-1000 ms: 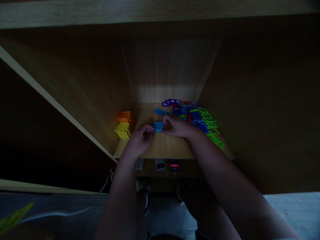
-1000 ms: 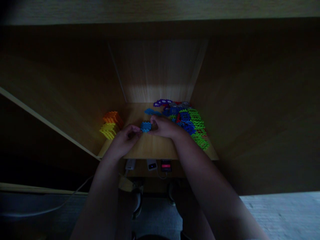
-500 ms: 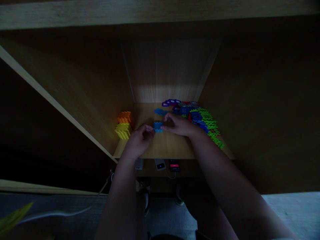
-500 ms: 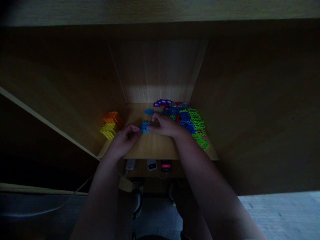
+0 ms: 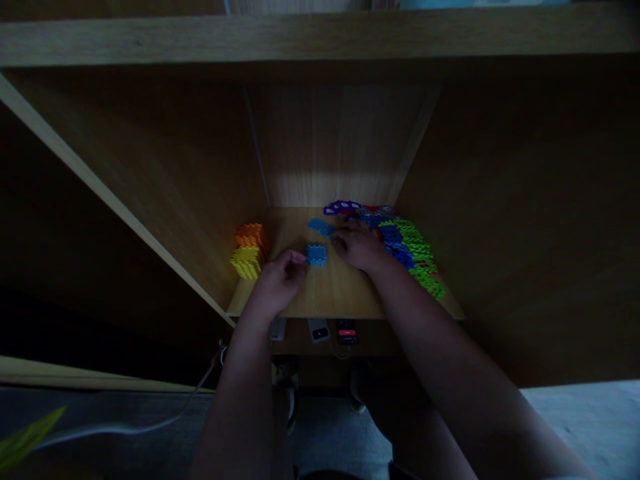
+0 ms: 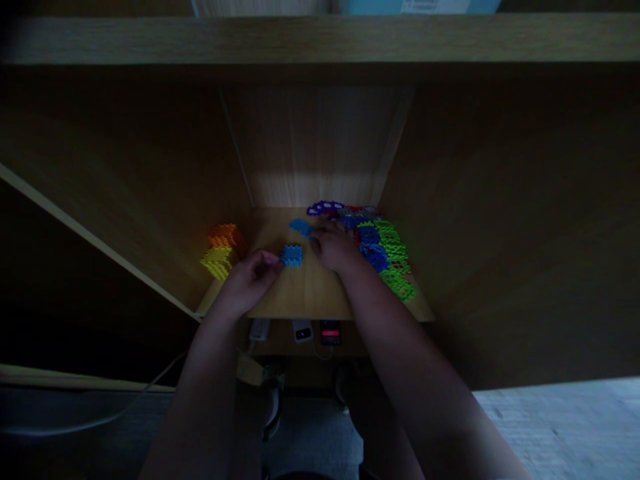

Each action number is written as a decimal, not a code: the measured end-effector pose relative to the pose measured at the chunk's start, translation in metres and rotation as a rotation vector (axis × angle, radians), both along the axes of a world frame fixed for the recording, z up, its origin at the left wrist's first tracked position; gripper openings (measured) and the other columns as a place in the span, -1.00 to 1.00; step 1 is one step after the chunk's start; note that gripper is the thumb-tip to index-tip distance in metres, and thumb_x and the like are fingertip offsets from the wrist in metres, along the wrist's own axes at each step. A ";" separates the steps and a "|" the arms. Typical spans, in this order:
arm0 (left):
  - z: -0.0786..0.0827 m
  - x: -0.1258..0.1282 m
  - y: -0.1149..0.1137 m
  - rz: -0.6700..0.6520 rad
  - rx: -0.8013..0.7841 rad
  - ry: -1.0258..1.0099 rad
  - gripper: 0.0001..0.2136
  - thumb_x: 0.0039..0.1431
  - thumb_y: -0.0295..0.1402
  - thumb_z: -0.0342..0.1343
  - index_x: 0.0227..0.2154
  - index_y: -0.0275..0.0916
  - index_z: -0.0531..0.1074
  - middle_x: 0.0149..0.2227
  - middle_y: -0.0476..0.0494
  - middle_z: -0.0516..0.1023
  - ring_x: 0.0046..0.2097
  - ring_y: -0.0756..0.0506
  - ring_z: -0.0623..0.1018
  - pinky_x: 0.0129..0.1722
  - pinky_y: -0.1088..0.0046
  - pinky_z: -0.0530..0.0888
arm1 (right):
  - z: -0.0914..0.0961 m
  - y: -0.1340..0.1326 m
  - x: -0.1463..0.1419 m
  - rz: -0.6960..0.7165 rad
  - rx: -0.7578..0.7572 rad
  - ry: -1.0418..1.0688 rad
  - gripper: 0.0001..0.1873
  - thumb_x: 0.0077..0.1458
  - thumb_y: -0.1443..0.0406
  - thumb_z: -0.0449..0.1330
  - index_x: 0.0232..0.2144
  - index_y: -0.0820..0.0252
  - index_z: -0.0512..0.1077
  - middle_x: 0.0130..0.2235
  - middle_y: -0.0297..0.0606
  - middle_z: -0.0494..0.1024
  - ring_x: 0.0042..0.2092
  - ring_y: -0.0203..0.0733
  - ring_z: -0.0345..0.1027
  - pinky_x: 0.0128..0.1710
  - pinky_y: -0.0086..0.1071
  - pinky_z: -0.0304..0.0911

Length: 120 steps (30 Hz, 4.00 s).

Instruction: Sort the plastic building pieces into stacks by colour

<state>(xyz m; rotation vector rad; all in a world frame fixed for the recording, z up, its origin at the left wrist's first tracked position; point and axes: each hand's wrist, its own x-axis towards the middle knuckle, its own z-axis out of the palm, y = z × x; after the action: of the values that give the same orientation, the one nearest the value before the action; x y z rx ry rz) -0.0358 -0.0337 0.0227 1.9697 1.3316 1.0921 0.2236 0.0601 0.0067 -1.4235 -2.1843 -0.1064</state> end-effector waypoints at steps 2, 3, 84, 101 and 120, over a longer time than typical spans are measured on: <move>0.000 0.000 0.000 0.001 0.007 0.009 -0.90 0.33 -0.35 0.15 -0.16 -0.14 0.54 -0.10 -0.10 0.70 -0.06 -0.15 0.67 -0.01 0.28 0.58 | 0.003 -0.001 0.000 0.008 -0.015 0.013 -0.80 0.32 0.16 0.28 -0.12 0.05 0.67 0.03 -0.02 0.61 0.15 0.24 0.36 0.18 0.10 0.29; 0.000 0.000 0.000 0.001 0.009 0.011 -0.90 0.32 -0.35 0.15 -0.16 -0.14 0.54 -0.10 -0.10 0.70 -0.06 -0.15 0.67 0.00 0.27 0.58 | 0.004 -0.002 0.000 0.011 -0.024 0.020 -0.82 0.30 0.16 0.30 -0.16 0.05 0.66 0.01 -0.03 0.61 0.13 0.23 0.37 0.18 0.09 0.29; 0.003 0.000 -0.001 0.045 -0.018 0.016 -0.86 0.32 -0.34 0.17 -0.11 -0.15 0.55 -0.10 -0.11 0.70 -0.07 -0.15 0.67 -0.03 0.29 0.56 | 0.021 -0.015 -0.007 0.475 -0.253 0.323 -0.67 0.16 0.05 0.45 -0.27 0.08 0.44 -0.23 -0.31 0.58 -0.20 -0.13 0.43 -0.19 -0.31 0.27; 0.001 -0.001 -0.001 0.034 -0.004 -0.005 -0.86 0.32 -0.35 0.15 -0.11 -0.13 0.54 -0.10 -0.11 0.70 -0.05 -0.15 0.67 0.01 0.27 0.57 | -0.006 0.017 -0.008 0.256 -0.046 0.176 -0.74 0.41 0.29 0.05 0.06 0.14 0.44 0.08 0.01 0.61 0.16 0.06 0.46 0.25 -0.10 0.33; 0.004 -0.001 -0.002 0.043 -0.026 -0.003 -0.87 0.32 -0.33 0.17 -0.12 -0.14 0.54 -0.10 -0.12 0.70 -0.06 -0.17 0.67 -0.02 0.23 0.57 | -0.005 0.019 -0.012 0.156 0.020 0.007 -0.68 0.37 0.29 0.17 0.10 0.24 0.52 0.16 0.09 0.58 0.26 0.19 0.37 0.33 0.00 0.23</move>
<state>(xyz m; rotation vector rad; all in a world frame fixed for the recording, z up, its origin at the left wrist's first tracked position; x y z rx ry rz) -0.0367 -0.0353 0.0266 1.9284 1.3860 1.0920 0.2111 0.0792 0.0013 -1.2358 -2.2735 -0.0669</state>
